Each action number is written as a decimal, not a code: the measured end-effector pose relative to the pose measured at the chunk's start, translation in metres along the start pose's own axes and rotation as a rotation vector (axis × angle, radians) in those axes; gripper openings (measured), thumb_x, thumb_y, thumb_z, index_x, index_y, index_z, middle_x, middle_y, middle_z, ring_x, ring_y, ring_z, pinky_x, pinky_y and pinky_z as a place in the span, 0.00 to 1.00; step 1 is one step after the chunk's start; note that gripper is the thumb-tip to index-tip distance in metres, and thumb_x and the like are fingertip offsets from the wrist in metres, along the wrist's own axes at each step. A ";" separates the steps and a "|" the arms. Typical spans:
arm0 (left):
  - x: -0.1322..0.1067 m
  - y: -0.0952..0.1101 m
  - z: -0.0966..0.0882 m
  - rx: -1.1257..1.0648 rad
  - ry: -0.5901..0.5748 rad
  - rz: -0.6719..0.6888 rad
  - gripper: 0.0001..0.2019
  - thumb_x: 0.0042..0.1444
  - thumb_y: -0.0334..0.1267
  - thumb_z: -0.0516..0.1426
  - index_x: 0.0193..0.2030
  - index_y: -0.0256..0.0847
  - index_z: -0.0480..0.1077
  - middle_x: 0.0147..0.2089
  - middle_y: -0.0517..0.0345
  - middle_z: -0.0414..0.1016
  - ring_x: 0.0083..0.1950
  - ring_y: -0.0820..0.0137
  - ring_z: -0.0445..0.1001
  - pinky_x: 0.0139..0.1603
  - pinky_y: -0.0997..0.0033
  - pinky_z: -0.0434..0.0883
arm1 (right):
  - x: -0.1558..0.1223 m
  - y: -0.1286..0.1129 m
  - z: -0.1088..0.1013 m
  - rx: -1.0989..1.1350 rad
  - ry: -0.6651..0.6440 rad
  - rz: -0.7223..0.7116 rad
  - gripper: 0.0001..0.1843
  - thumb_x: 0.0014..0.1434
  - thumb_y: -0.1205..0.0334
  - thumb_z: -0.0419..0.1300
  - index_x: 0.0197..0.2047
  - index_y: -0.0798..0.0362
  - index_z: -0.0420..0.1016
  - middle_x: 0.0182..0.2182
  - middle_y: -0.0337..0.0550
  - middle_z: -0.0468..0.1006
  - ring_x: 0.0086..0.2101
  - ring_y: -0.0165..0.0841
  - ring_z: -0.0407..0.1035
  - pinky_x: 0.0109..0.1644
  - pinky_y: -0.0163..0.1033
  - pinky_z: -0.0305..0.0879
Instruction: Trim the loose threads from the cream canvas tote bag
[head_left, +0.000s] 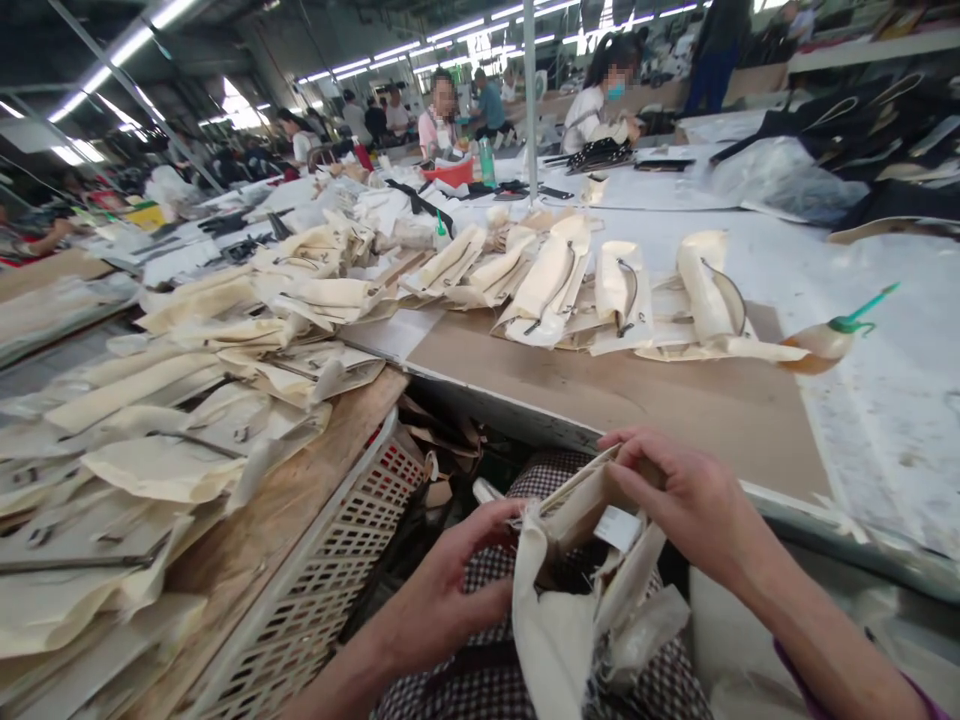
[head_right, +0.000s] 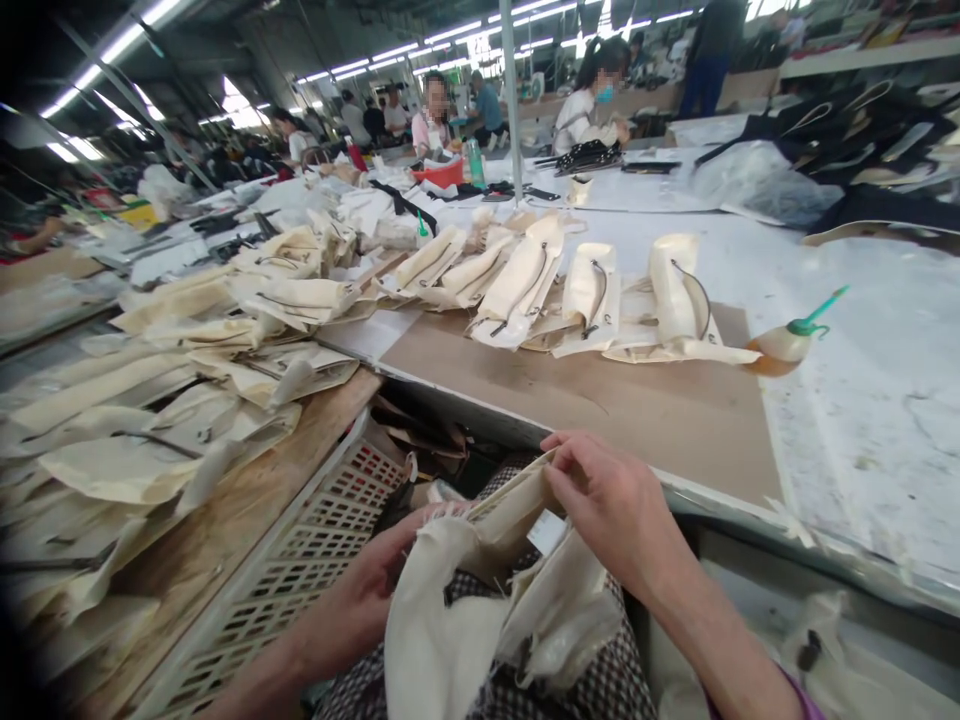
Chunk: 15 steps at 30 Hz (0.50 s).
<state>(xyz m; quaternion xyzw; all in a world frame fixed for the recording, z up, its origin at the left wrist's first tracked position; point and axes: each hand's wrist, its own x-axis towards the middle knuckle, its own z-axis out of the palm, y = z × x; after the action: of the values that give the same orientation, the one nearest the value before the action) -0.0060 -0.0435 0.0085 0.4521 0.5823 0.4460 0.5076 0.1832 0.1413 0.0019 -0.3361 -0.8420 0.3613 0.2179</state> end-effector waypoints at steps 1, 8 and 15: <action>-0.002 -0.001 0.002 -0.016 0.014 -0.002 0.27 0.57 0.37 0.65 0.63 0.47 0.65 0.62 0.53 0.70 0.60 0.59 0.70 0.63 0.58 0.66 | 0.000 -0.001 0.000 0.007 -0.003 0.000 0.11 0.60 0.56 0.54 0.27 0.48 0.67 0.44 0.43 0.80 0.42 0.38 0.76 0.46 0.44 0.67; 0.001 -0.029 0.004 0.159 0.153 0.130 0.23 0.59 0.38 0.63 0.61 0.47 0.67 0.60 0.54 0.72 0.58 0.60 0.70 0.62 0.62 0.66 | -0.001 -0.006 0.003 0.000 -0.011 0.009 0.12 0.60 0.54 0.54 0.27 0.48 0.68 0.44 0.43 0.80 0.43 0.40 0.75 0.46 0.46 0.66; 0.010 -0.061 0.016 0.561 0.414 0.278 0.15 0.58 0.37 0.61 0.53 0.45 0.72 0.48 0.56 0.76 0.49 0.63 0.74 0.53 0.66 0.71 | -0.004 -0.010 0.006 0.008 0.003 -0.003 0.11 0.61 0.55 0.54 0.28 0.49 0.68 0.44 0.43 0.79 0.43 0.39 0.75 0.46 0.45 0.66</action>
<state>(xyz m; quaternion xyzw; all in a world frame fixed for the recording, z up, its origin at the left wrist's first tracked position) 0.0049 -0.0445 -0.0545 0.5486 0.7053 0.4155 0.1702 0.1782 0.1300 0.0052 -0.3343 -0.8408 0.3639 0.2211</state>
